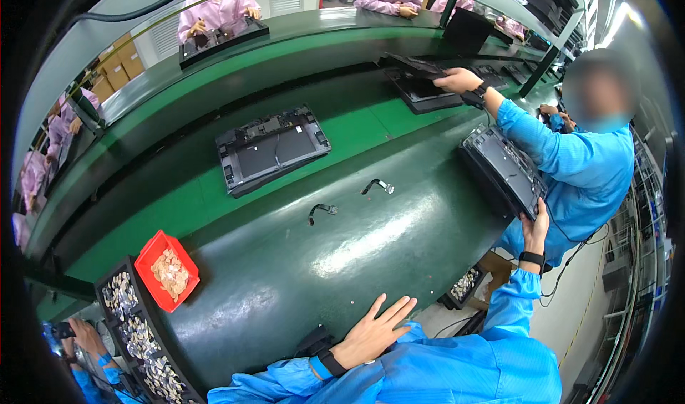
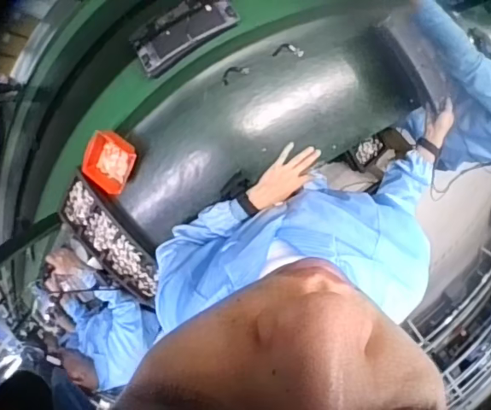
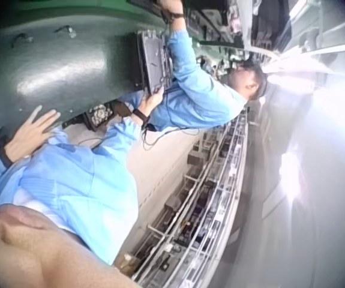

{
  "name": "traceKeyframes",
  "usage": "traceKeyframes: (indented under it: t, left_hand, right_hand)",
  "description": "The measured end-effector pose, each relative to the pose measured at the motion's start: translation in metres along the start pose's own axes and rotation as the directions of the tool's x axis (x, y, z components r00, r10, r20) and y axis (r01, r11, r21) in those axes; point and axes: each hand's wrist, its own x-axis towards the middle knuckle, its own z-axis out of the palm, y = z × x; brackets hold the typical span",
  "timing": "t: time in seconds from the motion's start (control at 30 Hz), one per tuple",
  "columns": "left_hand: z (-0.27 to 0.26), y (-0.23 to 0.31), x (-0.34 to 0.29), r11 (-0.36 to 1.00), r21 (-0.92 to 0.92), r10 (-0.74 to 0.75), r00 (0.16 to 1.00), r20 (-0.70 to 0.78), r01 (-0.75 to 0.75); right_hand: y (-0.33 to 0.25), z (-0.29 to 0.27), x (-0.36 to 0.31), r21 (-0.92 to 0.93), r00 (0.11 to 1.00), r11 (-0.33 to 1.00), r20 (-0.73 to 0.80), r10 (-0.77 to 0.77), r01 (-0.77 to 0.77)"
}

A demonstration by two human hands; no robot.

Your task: Assembling electronic components into a laptop or tablet chassis on an assembly line.

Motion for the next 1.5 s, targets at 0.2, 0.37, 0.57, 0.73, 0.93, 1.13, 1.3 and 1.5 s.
traceKeyframes:
  t: [0.2,0.37,0.57,0.73,0.93,1.13,1.3,1.5]
  left_hand:
    - [0.0,-0.001,0.0,1.0,-0.004,0.004,1.0,0.008,-0.004]
    - [-0.004,-0.002,0.0,1.0,-0.026,0.003,1.0,-0.02,-0.004]
    - [-0.005,-0.002,0.003,0.999,-0.035,0.004,1.0,-0.013,-0.004]
    - [-0.004,-0.001,0.004,1.0,-0.016,0.007,1.0,-0.011,-0.007]
    - [-0.005,0.0,0.002,1.0,-0.022,-0.005,1.0,-0.012,0.004]
    - [0.002,0.002,-0.003,0.998,-0.03,-0.05,0.998,-0.039,0.048]
    - [0.002,0.002,0.001,0.999,-0.041,-0.024,0.999,-0.027,0.023]
    - [0.007,0.001,-0.001,0.998,-0.048,-0.046,0.998,-0.044,0.044]
  right_hand:
    - [-0.003,-0.028,-0.015,0.043,0.997,0.997,-0.051,-0.057,0.059]
    - [-0.017,-0.026,-0.055,0.038,0.989,0.994,-0.116,-0.094,0.099]
    - [-0.027,-0.022,-0.08,-0.062,0.988,0.988,-0.056,-0.145,0.141]
    - [-0.022,0.0,-0.059,-0.07,0.991,0.992,0.087,-0.101,0.108]
    - [-0.009,0.03,-0.001,-0.063,1.0,0.998,0.009,-0.025,0.025]
    - [-0.013,0.013,0.045,-0.845,0.943,0.439,0.202,-0.265,0.305]
    - [-0.032,0.007,0.05,-0.931,0.864,-0.032,0.349,-0.364,0.363]
    - [-0.019,0.21,-0.105,-0.536,0.641,0.357,0.69,-0.337,0.765]
